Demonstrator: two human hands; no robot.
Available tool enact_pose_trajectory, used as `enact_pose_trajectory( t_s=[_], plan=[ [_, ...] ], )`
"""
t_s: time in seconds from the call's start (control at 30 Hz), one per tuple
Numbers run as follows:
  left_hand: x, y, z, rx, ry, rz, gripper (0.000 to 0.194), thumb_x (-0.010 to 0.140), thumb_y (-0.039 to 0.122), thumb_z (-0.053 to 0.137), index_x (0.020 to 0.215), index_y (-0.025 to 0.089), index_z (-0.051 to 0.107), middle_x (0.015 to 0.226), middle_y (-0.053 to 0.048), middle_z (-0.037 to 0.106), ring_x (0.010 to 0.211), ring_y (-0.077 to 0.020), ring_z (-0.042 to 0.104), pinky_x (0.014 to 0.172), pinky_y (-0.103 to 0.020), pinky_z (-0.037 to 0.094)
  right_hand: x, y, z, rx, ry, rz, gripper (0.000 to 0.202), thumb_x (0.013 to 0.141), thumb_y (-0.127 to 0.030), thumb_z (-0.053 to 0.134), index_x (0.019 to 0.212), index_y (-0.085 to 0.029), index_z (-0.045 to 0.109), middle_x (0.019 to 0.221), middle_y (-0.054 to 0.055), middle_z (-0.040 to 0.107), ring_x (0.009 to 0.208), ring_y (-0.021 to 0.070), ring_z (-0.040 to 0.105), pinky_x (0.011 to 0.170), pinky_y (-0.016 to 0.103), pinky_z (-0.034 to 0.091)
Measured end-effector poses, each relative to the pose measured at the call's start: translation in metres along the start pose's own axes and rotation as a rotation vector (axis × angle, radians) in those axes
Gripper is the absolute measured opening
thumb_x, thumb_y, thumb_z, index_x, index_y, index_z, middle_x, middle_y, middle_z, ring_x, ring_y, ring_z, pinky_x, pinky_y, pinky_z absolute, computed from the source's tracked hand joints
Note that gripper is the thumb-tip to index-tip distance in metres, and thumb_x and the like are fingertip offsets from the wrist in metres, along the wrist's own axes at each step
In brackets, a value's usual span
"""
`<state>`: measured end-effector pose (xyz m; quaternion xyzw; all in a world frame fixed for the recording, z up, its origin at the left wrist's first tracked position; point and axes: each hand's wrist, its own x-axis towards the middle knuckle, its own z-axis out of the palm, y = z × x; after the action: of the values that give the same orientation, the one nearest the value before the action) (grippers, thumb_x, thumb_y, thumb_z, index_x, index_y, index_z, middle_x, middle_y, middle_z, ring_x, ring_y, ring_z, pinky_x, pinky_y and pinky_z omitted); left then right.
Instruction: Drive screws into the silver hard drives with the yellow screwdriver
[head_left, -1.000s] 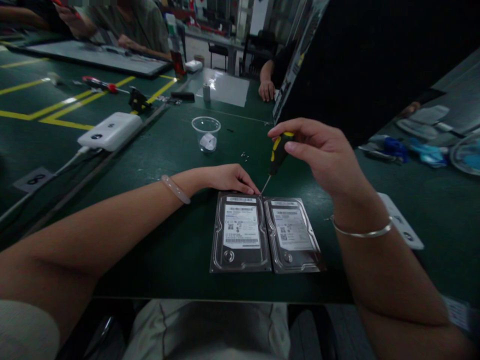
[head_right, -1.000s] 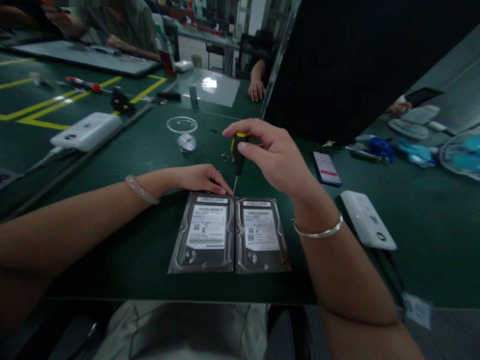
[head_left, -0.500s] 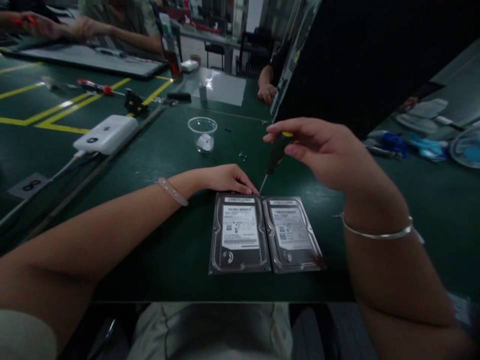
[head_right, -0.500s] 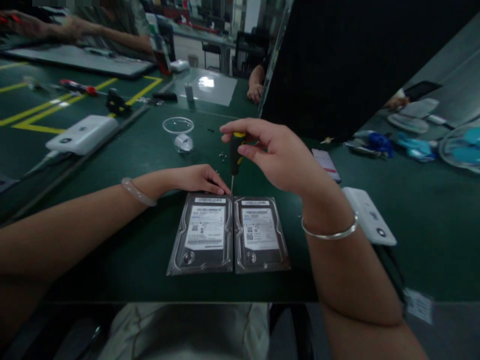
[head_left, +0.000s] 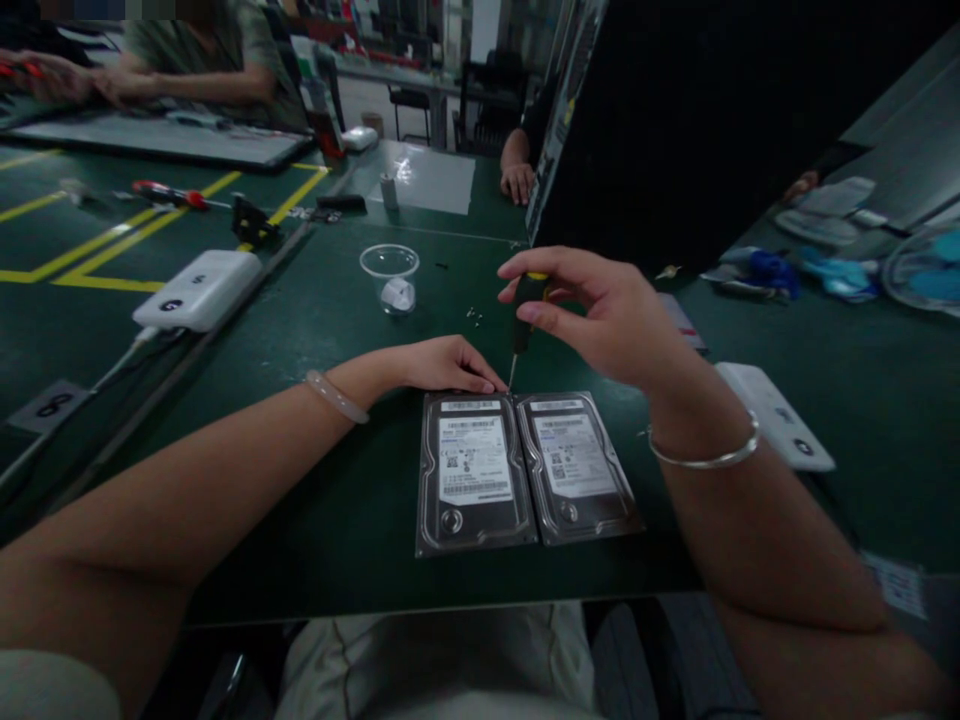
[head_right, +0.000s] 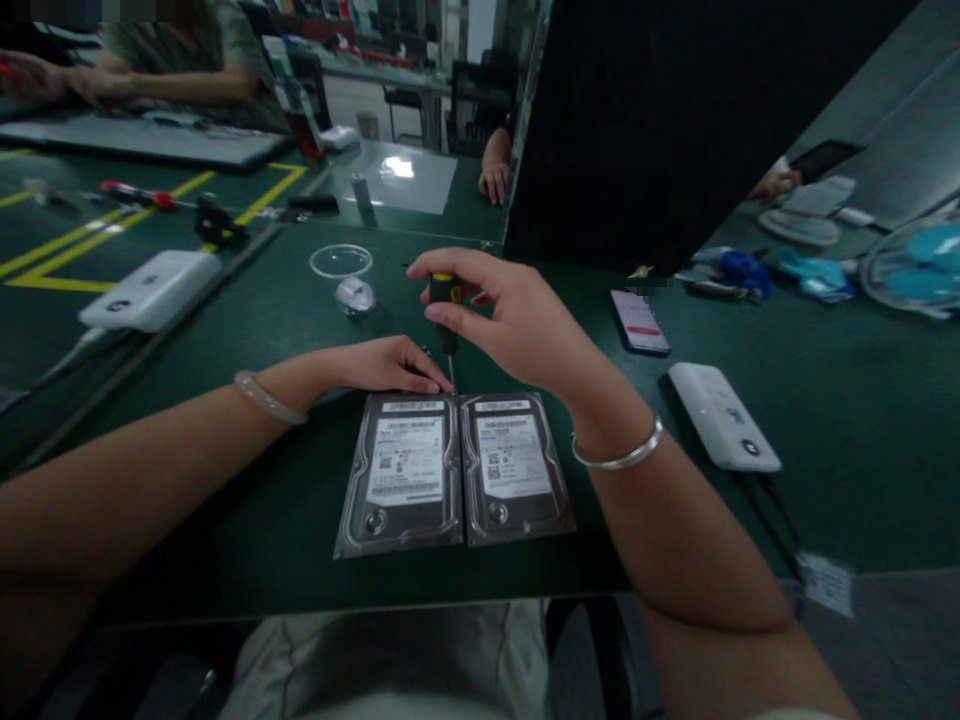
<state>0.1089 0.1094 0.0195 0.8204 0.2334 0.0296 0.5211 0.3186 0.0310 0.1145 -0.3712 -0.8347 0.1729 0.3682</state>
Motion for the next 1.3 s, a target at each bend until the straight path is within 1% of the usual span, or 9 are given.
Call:
enact_pose_trajectory(
  t_s=[0.27,0.6,0.8,0.87,0.97,1.03,1.13,1.2,1.3],
  plan=[
    [0.0,0.0,0.0,-0.03,-0.027,0.006,0.031,0.091,0.033,0.064,0.118,0.022,0.074,0.11,-0.005,0.077,0.092,-0.0149,0.072,0.085,-0.025,0.052,-0.011,0.011,0.024,0.054,0.11,-0.079,0.043,0.091,-0.017,0.057,0.134,-0.025,0.055,0.127,0.004,0.068,0.107,0.0147,0.068,0.092,0.033,0.055],
    [-0.001,-0.001,0.002,-0.004,-0.007,-0.009,0.037,0.09,0.036,0.063,0.122,0.02,0.073,0.11,-0.005,0.077,0.09,-0.0149,0.072,0.081,-0.024,0.051,-0.02,0.041,0.044,0.166,0.317,-0.032,0.046,0.096,-0.037,0.053,0.14,-0.032,0.042,0.109,0.002,0.067,0.096,0.0173,0.065,0.087,0.036,0.056],
    [-0.027,0.049,-0.007,0.542,0.029,-0.08,0.027,0.092,0.024,0.058,0.111,0.017,0.076,0.105,-0.005,0.077,0.088,-0.0165,0.069,0.079,-0.025,0.047,-0.019,0.037,0.046,0.105,0.288,-0.026,0.046,0.097,-0.04,0.049,0.142,-0.031,0.04,0.109,0.003,0.065,0.097,0.0184,0.065,0.088,0.037,0.056],
    [-0.039,0.076,0.008,0.799,0.026,-0.071,0.025,0.093,0.021,0.054,0.097,0.016,0.078,0.095,-0.008,0.077,0.079,-0.0192,0.068,0.073,-0.029,0.045,-0.018,0.033,0.04,0.121,0.223,-0.048,0.046,0.098,-0.038,0.049,0.142,-0.031,0.042,0.113,0.003,0.066,0.1,0.0178,0.066,0.089,0.037,0.056],
    [-0.041,0.104,0.062,0.94,-0.003,0.15,0.022,0.096,0.031,0.056,0.095,0.021,0.076,0.098,-0.009,0.076,0.088,-0.0238,0.07,0.075,-0.034,0.048,-0.011,0.028,0.025,0.171,0.099,-0.071,0.042,0.098,-0.034,0.048,0.14,-0.032,0.047,0.133,0.002,0.063,0.104,0.0157,0.067,0.091,0.036,0.056],
    [-0.028,0.106,0.106,0.941,-0.038,0.427,0.021,0.093,0.035,0.062,0.101,0.019,0.074,0.104,-0.011,0.074,0.097,-0.0252,0.07,0.076,-0.035,0.052,-0.004,0.023,0.014,0.132,-0.014,-0.062,0.042,0.097,-0.03,0.049,0.139,-0.032,0.05,0.141,0.002,0.06,0.109,0.0168,0.067,0.096,0.038,0.055],
    [0.004,0.096,0.156,0.951,0.16,0.666,0.022,0.094,0.027,0.057,0.102,0.014,0.073,0.118,-0.016,0.07,0.097,-0.0247,0.069,0.071,-0.036,0.054,0.007,0.014,0.001,0.021,-0.131,-0.082,0.045,0.093,-0.025,0.054,0.138,-0.03,0.055,0.14,0.001,0.062,0.113,0.0187,0.065,0.096,0.04,0.055],
    [0.024,0.09,0.168,0.982,0.245,0.692,0.026,0.097,0.02,0.049,0.108,0.011,0.072,0.125,-0.018,0.068,0.107,-0.0261,0.068,0.075,-0.038,0.055,0.012,0.007,-0.005,-0.043,-0.186,-0.086,0.048,0.091,-0.021,0.056,0.138,-0.029,0.057,0.136,0.002,0.066,0.106,0.0181,0.067,0.095,0.039,0.055],
    [0.039,0.09,0.166,0.991,0.152,0.619,0.024,0.095,0.02,0.054,0.108,0.012,0.072,0.118,-0.017,0.071,0.112,-0.0277,0.067,0.085,-0.042,0.055,0.014,-0.005,-0.007,-0.112,-0.245,-0.105,0.049,0.09,-0.017,0.058,0.138,-0.026,0.058,0.131,0.003,0.069,0.097,0.017,0.068,0.092,0.037,0.055]
  ],
)
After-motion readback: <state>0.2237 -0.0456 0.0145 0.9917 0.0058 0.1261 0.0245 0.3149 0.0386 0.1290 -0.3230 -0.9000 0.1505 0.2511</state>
